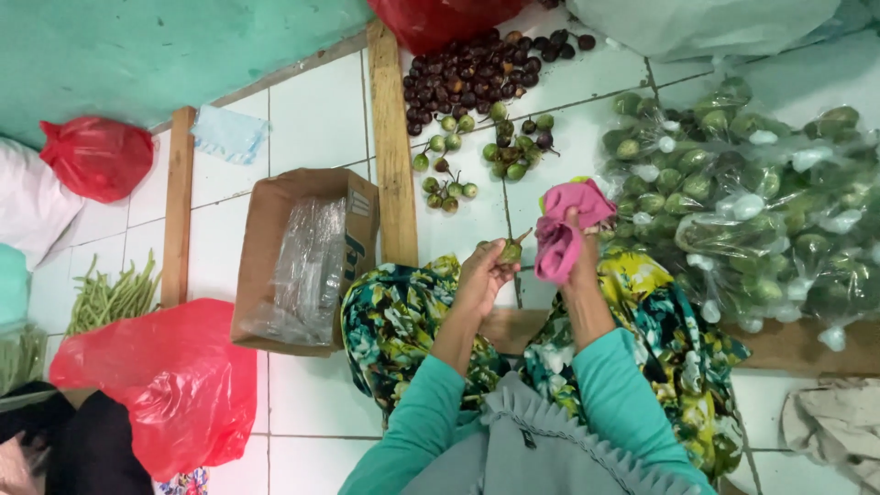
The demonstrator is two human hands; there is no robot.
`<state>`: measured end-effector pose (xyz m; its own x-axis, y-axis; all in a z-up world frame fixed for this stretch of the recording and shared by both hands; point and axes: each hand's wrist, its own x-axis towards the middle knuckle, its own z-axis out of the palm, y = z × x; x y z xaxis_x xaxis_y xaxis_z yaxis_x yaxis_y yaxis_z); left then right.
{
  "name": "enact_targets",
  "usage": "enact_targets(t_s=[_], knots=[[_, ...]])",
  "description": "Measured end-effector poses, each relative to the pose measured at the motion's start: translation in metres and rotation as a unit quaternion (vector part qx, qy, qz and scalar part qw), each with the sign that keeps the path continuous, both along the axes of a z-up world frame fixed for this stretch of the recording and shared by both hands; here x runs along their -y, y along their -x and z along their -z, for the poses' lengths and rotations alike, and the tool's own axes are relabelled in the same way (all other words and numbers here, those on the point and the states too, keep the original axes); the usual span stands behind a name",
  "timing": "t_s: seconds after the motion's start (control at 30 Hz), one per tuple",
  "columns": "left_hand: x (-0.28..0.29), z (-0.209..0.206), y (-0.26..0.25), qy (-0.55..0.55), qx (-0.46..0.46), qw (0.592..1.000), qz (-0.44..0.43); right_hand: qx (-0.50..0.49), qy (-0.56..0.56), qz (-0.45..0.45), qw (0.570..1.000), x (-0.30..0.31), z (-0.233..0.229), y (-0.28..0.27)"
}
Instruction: The person wipes individual small green and brown fruits with a pink cloth, placing the cleaned items into plastic bags and a cardboard box.
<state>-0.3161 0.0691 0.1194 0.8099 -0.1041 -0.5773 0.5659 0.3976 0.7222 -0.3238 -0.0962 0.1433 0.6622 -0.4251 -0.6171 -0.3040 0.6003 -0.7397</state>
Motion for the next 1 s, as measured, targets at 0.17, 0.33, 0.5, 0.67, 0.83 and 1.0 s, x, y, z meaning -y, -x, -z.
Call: enact_targets(t_s=[0.17,0.33,0.5,0.67,0.83,1.0], knots=[[0.013,-0.041,0.014,-0.012,0.007,1.0,-0.019,0.17,-0.055,-0.059,0.982,-0.039,0.051,0.012],[0.016,-0.049,0.034,-0.005,-0.016,1.0,-0.007,0.25,-0.037,-0.064,0.965,-0.047,0.077,0.012],[0.014,0.023,0.036,-0.052,0.079,0.995,0.022,0.232,0.06,-0.031,0.97,-0.042,0.149,0.002],[0.006,-0.008,0.044,-0.037,0.076,0.996,0.002,0.216,-0.01,0.016,0.976,-0.028,0.055,0.028],[-0.002,-0.04,0.048,0.01,0.061,0.998,0.011,0.211,-0.091,-0.028,0.973,-0.036,0.092,0.033],[0.006,0.001,0.052,-0.083,0.086,0.993,0.014,0.231,0.011,-0.054,0.971,-0.058,0.074,0.028]])
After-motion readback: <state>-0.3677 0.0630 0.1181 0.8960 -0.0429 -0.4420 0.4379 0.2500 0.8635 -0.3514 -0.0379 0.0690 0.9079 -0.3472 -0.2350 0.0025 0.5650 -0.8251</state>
